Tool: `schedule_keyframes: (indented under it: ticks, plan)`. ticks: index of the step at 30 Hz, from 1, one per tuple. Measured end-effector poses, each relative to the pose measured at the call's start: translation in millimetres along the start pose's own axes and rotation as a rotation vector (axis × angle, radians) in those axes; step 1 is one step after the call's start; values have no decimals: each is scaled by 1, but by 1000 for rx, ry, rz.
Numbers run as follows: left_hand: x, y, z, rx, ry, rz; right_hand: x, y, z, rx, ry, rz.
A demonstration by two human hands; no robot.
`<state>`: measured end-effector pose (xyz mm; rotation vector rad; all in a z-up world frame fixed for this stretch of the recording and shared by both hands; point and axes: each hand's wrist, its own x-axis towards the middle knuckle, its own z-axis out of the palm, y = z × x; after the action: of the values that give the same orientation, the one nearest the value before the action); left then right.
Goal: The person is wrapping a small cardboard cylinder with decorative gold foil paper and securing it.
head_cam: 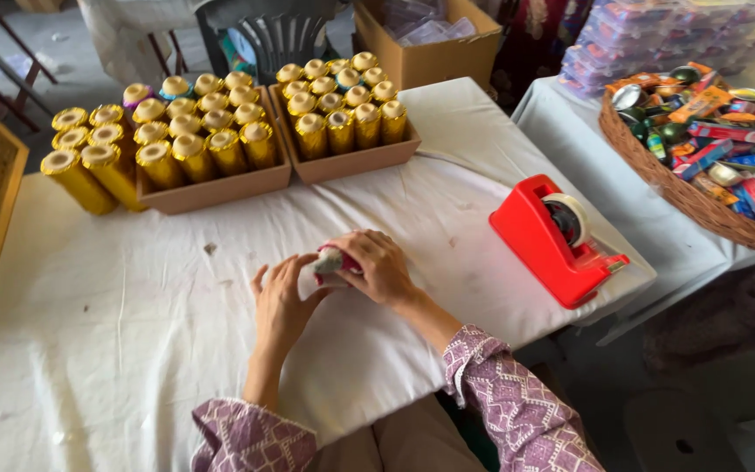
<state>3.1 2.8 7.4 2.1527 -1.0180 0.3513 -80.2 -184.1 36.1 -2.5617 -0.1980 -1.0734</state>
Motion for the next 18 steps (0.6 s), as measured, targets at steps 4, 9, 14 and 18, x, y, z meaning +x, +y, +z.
schedule_keyframes:
  ticks: [4, 9, 14, 18]
  plan:
    - [-3, 1, 2, -74, 8, -36, 8, -10, 3, 17, -62, -154]
    - [0, 6, -2, -87, -6, -18, 5, 24, -3, 21, -131, -8]
    - [4, 8, -10, -160, -48, -43, 4, 41, -9, 88, -106, 147]
    - [0, 1, 6, -59, 44, 7, 3, 46, -6, 99, -59, 205]
